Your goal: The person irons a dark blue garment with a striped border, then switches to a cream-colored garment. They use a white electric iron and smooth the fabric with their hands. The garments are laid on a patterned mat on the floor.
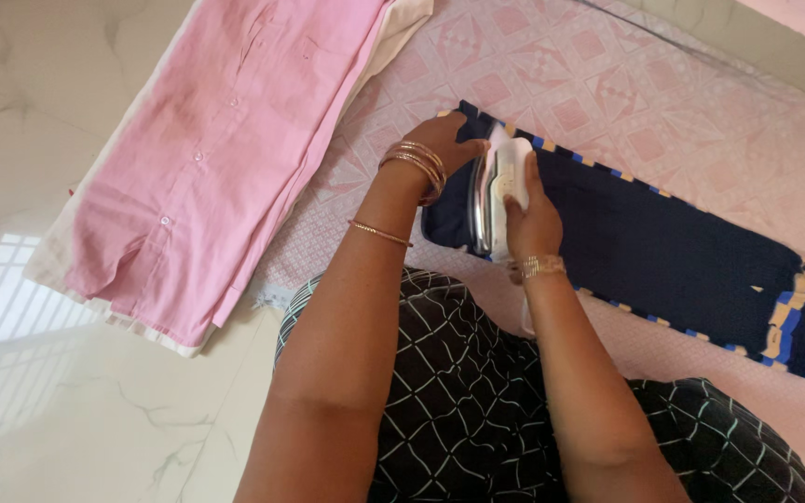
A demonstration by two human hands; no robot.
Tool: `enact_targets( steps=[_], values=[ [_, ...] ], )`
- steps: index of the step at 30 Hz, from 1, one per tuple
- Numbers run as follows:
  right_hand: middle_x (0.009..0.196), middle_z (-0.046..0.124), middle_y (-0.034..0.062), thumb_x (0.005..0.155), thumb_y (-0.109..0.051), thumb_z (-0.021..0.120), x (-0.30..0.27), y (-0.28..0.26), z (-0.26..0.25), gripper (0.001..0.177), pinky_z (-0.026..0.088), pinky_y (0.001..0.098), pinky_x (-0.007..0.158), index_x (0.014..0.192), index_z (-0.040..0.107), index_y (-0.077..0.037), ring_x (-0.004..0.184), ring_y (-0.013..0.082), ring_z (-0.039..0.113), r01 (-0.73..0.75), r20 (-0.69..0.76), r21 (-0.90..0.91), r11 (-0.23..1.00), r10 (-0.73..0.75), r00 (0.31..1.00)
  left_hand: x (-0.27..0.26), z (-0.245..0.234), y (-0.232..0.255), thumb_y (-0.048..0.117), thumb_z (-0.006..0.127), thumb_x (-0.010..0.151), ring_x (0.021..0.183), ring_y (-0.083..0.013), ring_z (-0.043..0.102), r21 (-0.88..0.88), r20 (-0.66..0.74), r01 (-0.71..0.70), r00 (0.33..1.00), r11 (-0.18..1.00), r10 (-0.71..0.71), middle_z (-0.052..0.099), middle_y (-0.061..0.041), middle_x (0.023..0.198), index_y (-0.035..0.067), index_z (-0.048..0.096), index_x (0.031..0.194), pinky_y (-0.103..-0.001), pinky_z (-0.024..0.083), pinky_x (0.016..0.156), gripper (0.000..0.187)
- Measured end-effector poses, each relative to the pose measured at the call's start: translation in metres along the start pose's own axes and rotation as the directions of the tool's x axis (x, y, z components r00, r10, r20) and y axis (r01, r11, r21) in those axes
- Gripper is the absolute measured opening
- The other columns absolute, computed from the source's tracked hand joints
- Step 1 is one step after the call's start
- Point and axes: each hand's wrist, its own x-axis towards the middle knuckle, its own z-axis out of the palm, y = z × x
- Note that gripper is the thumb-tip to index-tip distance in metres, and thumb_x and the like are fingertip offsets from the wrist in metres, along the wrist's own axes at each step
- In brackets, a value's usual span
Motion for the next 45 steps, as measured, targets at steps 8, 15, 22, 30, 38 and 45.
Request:
enact_targets(
  steps=[8, 15, 22, 30, 38, 45],
  values=[
    [0.106, 0.072, 0.0269, 0.097, -0.023, 0.067, 0.063, 0.032, 0.015, 0.079, 0.055, 0.0531, 0.081, 0.163, 0.025, -0.032, 0.093, 0.0457, 0.07, -0.041, 0.019, -0.082, 0.996, 0.043, 0.999, -0.002, -0.002, 0.007, 0.057, 0.063, 0.091, 0.128, -0.0367, 0.06, 0.082, 0.094, 0.064, 0.993, 0.995, -0.072, 0.064, -0.021, 0.136, 0.006, 0.057, 0.139, -0.045, 0.049, 0.105, 0.07],
    [0.104, 0.072, 0.0272, 0.093, -0.02, 0.066, -0.004, 0.045, -0.02, 0.082, 0.055, 0.0528, 0.077, 0.163, 0.026, -0.034, 0.09, 0.045, 0.071, -0.04, 0.047, -0.103, 0.994, 0.045, 0.998, 0.007, 0.001, -0.002, 0.058, 0.066, 0.088, 0.132, -0.0347, 0.055, 0.022, 0.053, 0.05, 0.997, 0.998, -0.051, 0.057, -0.02, 0.142, 0.006, 0.049, 0.145, -0.043, 0.045, 0.107, 0.079],
    [0.094, 0.07, 0.0252, 0.097, -0.024, 0.067, 0.026, 0.047, -0.019, 0.079, 0.054, 0.0515, 0.075, 0.164, 0.025, -0.032, 0.084, 0.0434, 0.07, -0.123, 0.016, -0.173, 0.977, 0.128, 0.992, -0.004, 0.004, -0.002, 0.058, 0.065, 0.089, 0.134, -0.0353, 0.052, 0.081, 0.088, 0.021, 0.996, 0.996, -0.029, 0.056, -0.021, 0.143, 0.005, 0.05, 0.145, -0.044, 0.043, 0.109, 0.078],
    [0.102, 0.072, 0.0189, 0.097, -0.025, 0.067, -0.071, 0.061, -0.031, 0.078, 0.057, 0.0472, 0.072, 0.162, 0.026, -0.036, 0.086, 0.0368, 0.072, -0.024, 0.104, -0.268, 0.963, 0.054, 0.993, -0.003, -0.003, 0.01, 0.056, 0.066, 0.089, 0.132, -0.036, 0.054, 0.055, 0.081, 0.067, 0.994, 0.996, -0.072, 0.057, -0.02, 0.141, 0.006, 0.051, 0.143, -0.044, 0.045, 0.108, 0.075],
    [0.096, 0.071, 0.0275, 0.095, -0.022, 0.069, -0.019, 0.09, -0.045, 0.079, 0.054, 0.053, 0.076, 0.164, 0.03, -0.032, 0.086, 0.0455, 0.07, -0.142, -0.008, -0.204, 0.969, 0.143, 0.99, -0.008, -0.002, 0.008, 0.056, 0.065, 0.089, 0.133, -0.0346, 0.054, 0.077, 0.076, 0.048, 0.996, 0.996, -0.053, 0.056, -0.019, 0.144, 0.007, 0.051, 0.144, -0.045, 0.044, 0.108, 0.075],
    [0.098, 0.072, 0.0279, 0.095, -0.023, 0.069, 0.036, 0.097, -0.044, 0.079, 0.054, 0.0534, 0.077, 0.163, 0.029, -0.033, 0.088, 0.0458, 0.07, -0.175, -0.052, -0.165, 0.971, 0.169, 0.984, -0.01, 0.002, 0.001, 0.056, 0.066, 0.09, 0.133, -0.0363, 0.053, 0.1, 0.093, 0.016, 0.995, 0.995, -0.026, 0.056, -0.022, 0.143, 0.005, 0.051, 0.144, -0.045, 0.044, 0.109, 0.075]
  ],
)
